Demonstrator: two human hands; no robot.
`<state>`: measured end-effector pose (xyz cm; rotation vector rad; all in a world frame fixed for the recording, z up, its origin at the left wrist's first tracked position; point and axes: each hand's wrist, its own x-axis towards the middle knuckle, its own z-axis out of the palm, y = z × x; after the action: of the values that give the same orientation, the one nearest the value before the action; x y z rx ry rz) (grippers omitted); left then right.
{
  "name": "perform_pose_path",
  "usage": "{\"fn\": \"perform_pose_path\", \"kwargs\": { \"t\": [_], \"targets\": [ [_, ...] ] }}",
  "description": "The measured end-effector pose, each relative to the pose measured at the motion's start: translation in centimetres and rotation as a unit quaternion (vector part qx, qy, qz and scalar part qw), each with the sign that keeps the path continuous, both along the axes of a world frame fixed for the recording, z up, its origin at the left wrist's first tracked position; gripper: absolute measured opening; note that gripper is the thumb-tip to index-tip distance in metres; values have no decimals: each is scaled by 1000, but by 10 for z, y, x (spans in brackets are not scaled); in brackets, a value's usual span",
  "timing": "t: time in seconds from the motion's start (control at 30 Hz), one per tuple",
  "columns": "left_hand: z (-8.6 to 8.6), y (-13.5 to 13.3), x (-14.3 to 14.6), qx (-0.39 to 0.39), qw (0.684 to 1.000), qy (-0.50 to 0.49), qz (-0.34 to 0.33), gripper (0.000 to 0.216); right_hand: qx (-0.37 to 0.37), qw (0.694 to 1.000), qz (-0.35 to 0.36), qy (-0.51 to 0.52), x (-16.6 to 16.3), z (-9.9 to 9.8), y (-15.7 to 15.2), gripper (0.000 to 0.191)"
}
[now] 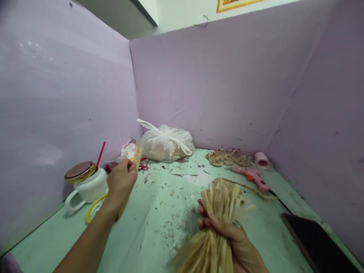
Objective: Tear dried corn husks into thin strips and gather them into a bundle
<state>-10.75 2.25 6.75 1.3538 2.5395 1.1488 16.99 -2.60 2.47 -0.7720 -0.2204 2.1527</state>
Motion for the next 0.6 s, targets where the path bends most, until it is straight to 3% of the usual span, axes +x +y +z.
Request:
{"fn": "perform_pose_path", "kwargs": {
  "t": [0.07, 0.13, 0.2, 0.23, 0.3, 0.37, 0.47, 0.53, 0.6],
  "targets": [
    [4, -8, 17, 67, 986, -117, -95, 8, -3, 1000, 10, 2, -2, -2, -1, 35],
    [0, -17, 41, 65, 952, -232, -188, 8, -11, 1000, 22, 3, -3, -4, -1, 30],
    [-10, -27, 70, 5, 853, -430, -294, 12, -24, 1000, 14, -4, -2, -4, 1, 19],
    [-17, -32, 83, -29, 808, -497, -315, 15, -29, 1000, 1, -11, -1, -5, 2, 15],
    [-29, -40, 105, -71, 765, -559, -312, 15, -26, 999, -20, -37, 1, -4, 4, 10],
    [-40, -45, 119, -71, 767, -562, -301, 12, -10, 997, -30, -73, 1, -4, 5, 9],
    [-49, -48, 125, -48, 799, -528, -285, 10, 32, 990, -37, -131, -2, -5, 4, 8],
    [-50, -46, 124, -58, 817, -485, -306, 10, 52, 985, -33, -162, -4, -6, 3, 9],
    [-47, -41, 117, -108, 849, -382, -348, 10, 54, 981, -28, -187, -4, -7, 3, 9]
  ]
}}
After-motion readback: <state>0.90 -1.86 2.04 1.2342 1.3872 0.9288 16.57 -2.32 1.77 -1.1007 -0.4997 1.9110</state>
